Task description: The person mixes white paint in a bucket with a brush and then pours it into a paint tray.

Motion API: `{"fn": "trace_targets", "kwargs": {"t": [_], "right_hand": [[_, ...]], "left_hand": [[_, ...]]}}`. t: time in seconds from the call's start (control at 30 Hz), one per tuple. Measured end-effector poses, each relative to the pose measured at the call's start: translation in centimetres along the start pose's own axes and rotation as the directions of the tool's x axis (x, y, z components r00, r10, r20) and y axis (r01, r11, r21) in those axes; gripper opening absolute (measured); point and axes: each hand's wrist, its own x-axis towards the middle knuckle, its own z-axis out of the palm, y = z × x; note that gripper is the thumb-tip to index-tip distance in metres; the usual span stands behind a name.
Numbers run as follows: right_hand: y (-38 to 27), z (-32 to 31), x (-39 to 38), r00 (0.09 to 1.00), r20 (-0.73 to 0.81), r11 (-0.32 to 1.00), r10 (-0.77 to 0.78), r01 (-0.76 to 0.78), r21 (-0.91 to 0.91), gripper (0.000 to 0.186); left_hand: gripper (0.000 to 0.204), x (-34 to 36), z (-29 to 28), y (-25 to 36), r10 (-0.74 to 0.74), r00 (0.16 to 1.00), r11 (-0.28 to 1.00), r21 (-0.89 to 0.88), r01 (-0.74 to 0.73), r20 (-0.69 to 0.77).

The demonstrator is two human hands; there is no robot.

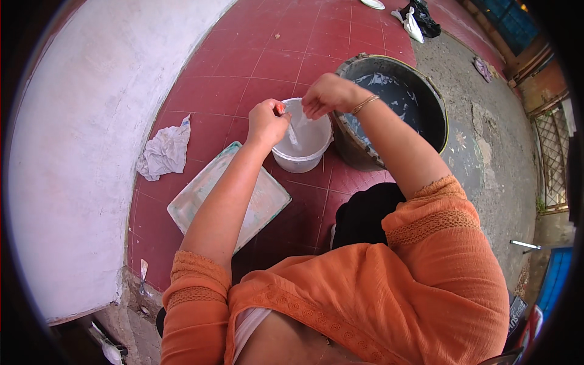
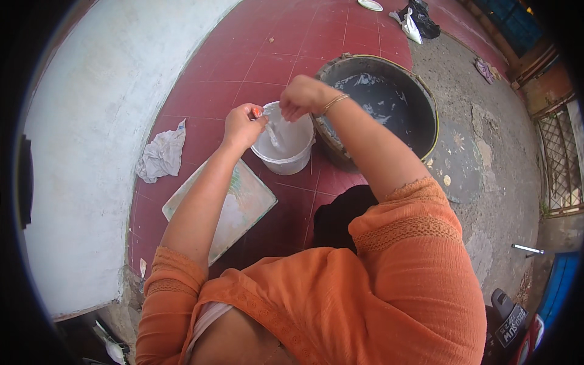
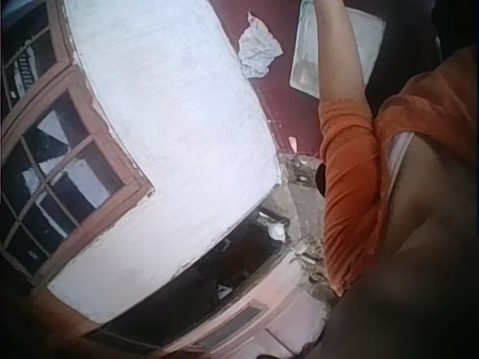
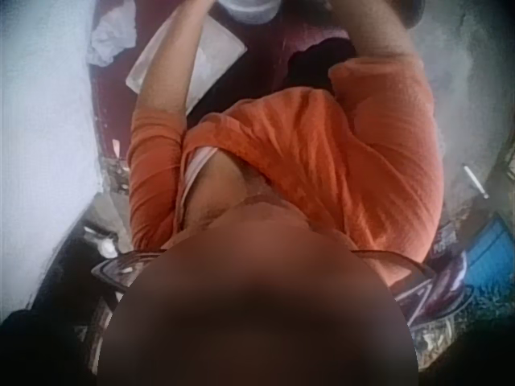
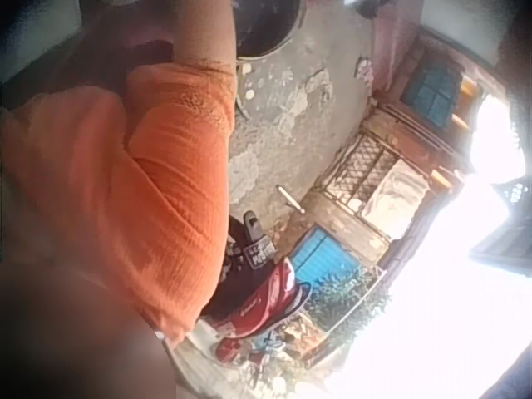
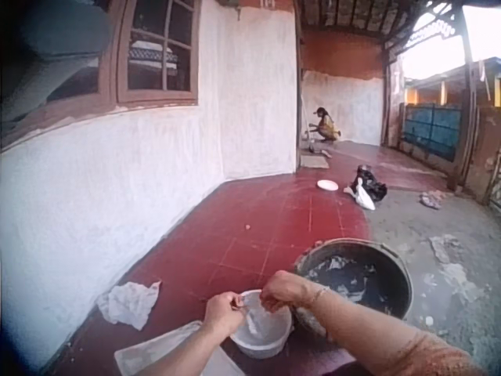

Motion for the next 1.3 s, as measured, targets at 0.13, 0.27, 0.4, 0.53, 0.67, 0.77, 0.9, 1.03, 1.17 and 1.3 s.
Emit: {"fn": "trace_targets", "kwargs": {"t": [0.13, 0.27, 0.4, 0.53, 0.67, 0.77, 0.9, 1.03, 1.17, 1.3], "right_hand": [[-1.3, 5.8, 2.0, 0.987, -0.102, 0.69, 0.124, -0.16, -0.706, 0.019], [-1.1, 8.3, 1.7, 0.992, -0.09, 0.822, 0.091, -0.125, -0.555, 0.023], [-0.2, 9.1, 3.2, 0.957, -0.276, 0.718, -0.094, -0.126, -0.684, 0.023], [-1.1, 9.9, 3.5, 0.937, -0.346, 0.653, -0.046, -0.234, -0.721, 0.025], [0.8, 10.2, 4.1, 0.949, -0.315, 0.465, 0.016, -0.286, -0.838, 0.028], [5.1, 9.3, 5.0, 0.947, -0.301, 0.444, 0.11, -0.318, -0.838, 0.029], [3.2, 10.3, 5.5, 0.943, -0.017, 0.15, 0.331, -0.07, -0.986, 0.034], [2.6, 10.5, 6.0, 0.889, -0.058, 0.434, 0.454, -0.278, -0.857, 0.036], [3.1, 9.9, 7.0, 0.906, -0.384, 0.575, 0.177, -0.412, -0.707, 0.031], [5.6, 9.4, 7.3, 0.864, -0.504, 0.668, 0.005, -0.378, -0.641, 0.022]], "left_hand": [[0.016, -1.0, -0.9, 0.6, 0.008, 0.999, 0.992, 0.124, -0.004, -0.036], [0.019, -1.3, -1.0, 1.1, -0.02, 0.997, 0.978, 0.206, 0.035, -0.074], [0.029, -0.9, -2.2, 1.9, -0.057, 0.998, 0.998, 0.038, 0.057, -0.016], [0.037, -2.0, -4.2, 1.9, 0.058, 0.994, 0.997, -0.052, -0.063, -0.097], [0.034, -4.3, -8.6, 2.1, 0.093, 0.993, 0.995, -0.039, -0.096, -0.078], [0.03, -6.5, -12.1, 1.8, 0.109, 0.992, 0.993, -0.03, -0.111, -0.068], [0.028, -10.4, -16.8, 1.6, 0.053, 0.996, 0.998, -0.014, -0.054, -0.068], [0.03, -13.2, -18.4, 1.2, -0.011, 0.998, 0.998, -0.057, 0.008, -0.054], [0.03, -14.5, -18.6, 2.1, -0.018, 1.0, 0.997, -0.077, 0.017, -0.016], [0.027, -15.6, -19.1, 2.7, -0.023, 0.999, 0.998, -0.053, 0.025, 0.025]]}}
